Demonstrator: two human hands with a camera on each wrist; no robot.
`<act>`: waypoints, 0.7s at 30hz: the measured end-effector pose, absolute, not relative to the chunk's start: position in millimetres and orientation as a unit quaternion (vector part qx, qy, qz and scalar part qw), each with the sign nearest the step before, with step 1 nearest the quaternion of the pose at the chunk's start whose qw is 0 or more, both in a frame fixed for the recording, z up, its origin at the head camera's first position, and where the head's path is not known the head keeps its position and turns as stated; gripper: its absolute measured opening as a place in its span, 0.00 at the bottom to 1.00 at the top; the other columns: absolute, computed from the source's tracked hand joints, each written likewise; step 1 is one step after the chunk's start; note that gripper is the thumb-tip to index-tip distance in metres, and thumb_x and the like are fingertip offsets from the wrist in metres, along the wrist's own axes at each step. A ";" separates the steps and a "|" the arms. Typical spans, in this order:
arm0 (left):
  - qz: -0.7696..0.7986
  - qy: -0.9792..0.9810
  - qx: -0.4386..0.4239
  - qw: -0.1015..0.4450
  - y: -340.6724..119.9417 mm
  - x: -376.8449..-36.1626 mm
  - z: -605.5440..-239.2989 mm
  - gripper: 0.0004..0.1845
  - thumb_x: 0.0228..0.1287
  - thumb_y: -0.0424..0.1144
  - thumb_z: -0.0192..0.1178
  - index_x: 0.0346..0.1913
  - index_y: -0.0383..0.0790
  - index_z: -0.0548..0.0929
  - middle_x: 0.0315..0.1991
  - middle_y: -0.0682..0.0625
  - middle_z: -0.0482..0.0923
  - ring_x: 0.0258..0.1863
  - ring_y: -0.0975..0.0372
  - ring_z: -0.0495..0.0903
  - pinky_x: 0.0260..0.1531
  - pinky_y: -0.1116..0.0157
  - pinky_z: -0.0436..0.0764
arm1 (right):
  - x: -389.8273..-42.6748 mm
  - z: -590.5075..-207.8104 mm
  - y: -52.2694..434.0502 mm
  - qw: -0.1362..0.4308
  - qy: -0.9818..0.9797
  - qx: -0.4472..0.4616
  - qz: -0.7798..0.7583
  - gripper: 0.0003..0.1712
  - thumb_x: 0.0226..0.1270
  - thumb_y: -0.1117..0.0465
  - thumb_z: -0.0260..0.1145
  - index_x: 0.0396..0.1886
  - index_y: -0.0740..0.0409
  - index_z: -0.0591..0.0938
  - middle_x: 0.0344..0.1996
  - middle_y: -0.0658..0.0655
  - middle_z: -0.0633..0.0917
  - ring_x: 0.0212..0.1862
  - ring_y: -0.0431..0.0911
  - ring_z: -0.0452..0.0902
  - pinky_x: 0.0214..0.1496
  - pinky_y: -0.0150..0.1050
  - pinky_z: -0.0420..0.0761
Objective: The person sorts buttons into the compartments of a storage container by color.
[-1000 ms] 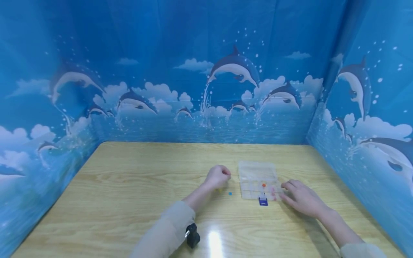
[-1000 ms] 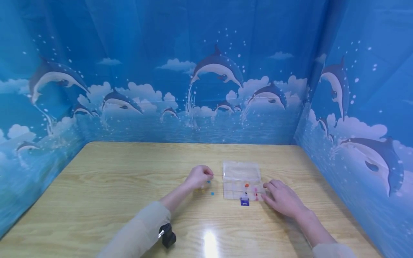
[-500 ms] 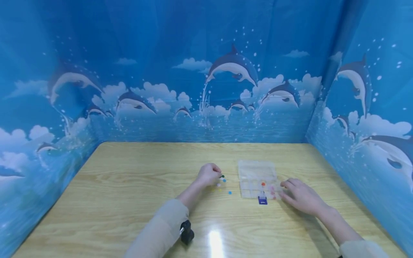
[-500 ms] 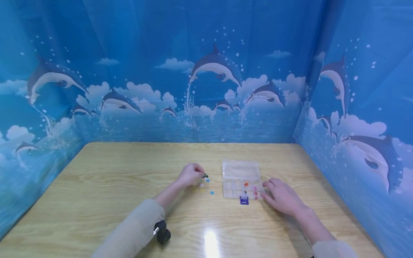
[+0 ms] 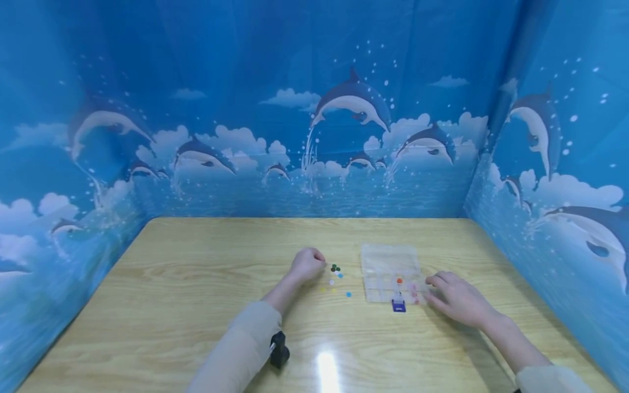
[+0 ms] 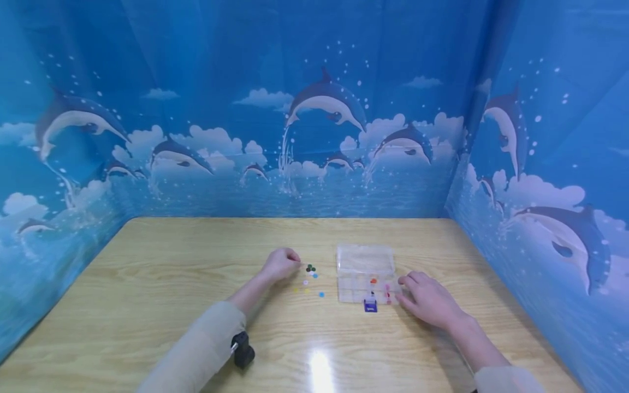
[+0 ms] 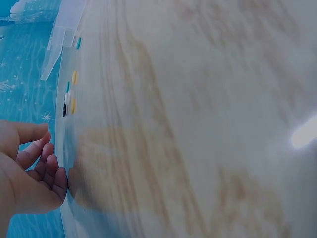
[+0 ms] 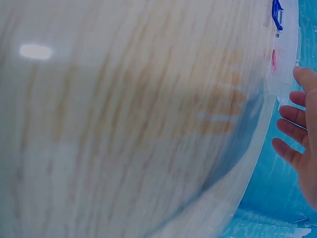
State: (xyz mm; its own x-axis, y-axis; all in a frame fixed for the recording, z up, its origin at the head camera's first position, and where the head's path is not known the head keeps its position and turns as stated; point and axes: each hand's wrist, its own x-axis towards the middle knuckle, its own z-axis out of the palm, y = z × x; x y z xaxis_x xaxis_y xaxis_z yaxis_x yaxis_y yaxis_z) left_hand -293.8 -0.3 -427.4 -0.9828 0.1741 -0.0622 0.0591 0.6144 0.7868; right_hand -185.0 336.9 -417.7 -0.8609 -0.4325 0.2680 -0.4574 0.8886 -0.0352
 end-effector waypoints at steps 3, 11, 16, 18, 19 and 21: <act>0.431 0.898 0.061 0.068 -1.2 -295.6 -429.3 0.02 0.54 0.30 0.61 0.32 0.36 0.81 0.31 0.47 0.77 0.34 0.56 0.75 0.38 0.60 0.76 | -185.7 -418.5 336.8 0.126 -0.964 0.231 0.048 0.21 0.56 0.56 0.67 0.44 0.67 0.79 0.39 0.62 0.80 0.42 0.56 0.76 0.46 0.53 0.76; 0.404 0.909 0.080 0.064 5.3 -294.5 -431.5 0.04 0.53 0.29 0.59 0.31 0.37 0.82 0.31 0.49 0.78 0.33 0.57 0.76 0.37 0.61 0.76 | -187.9 -420.1 337.8 0.132 -0.963 0.231 0.044 0.20 0.56 0.56 0.67 0.44 0.66 0.79 0.38 0.61 0.80 0.41 0.55 0.77 0.44 0.52 0.76; 0.381 0.918 0.083 0.071 9.4 -292.8 -432.0 0.04 0.53 0.30 0.58 0.30 0.40 0.83 0.29 0.51 0.78 0.30 0.59 0.75 0.32 0.63 0.76 | -187.9 -420.5 337.7 0.135 -0.962 0.235 0.042 0.19 0.56 0.56 0.67 0.43 0.66 0.79 0.37 0.59 0.80 0.40 0.53 0.77 0.43 0.51 0.77; 0.380 0.918 0.080 0.073 10.3 -292.6 -431.6 0.03 0.55 0.31 0.59 0.30 0.40 0.83 0.29 0.51 0.78 0.30 0.60 0.75 0.31 0.63 0.75 | -187.9 -420.9 337.8 0.137 -0.961 0.237 0.043 0.19 0.56 0.56 0.67 0.43 0.66 0.79 0.37 0.59 0.80 0.39 0.53 0.77 0.43 0.50 0.77; 0.381 0.918 0.079 0.075 10.7 -292.8 -431.4 0.03 0.55 0.32 0.59 0.30 0.40 0.83 0.29 0.51 0.78 0.30 0.60 0.75 0.31 0.63 0.75 | -187.8 -421.2 337.9 0.139 -0.960 0.238 0.043 0.19 0.56 0.57 0.67 0.42 0.66 0.79 0.37 0.59 0.80 0.39 0.53 0.77 0.43 0.50 0.77; 0.381 0.918 0.078 0.077 11.4 -292.9 -430.6 0.03 0.56 0.33 0.59 0.30 0.40 0.83 0.29 0.51 0.78 0.30 0.60 0.75 0.31 0.62 0.75 | -187.7 -421.3 337.9 0.143 -0.960 0.239 0.043 0.19 0.56 0.57 0.67 0.42 0.66 0.79 0.37 0.59 0.80 0.39 0.53 0.77 0.43 0.50 0.77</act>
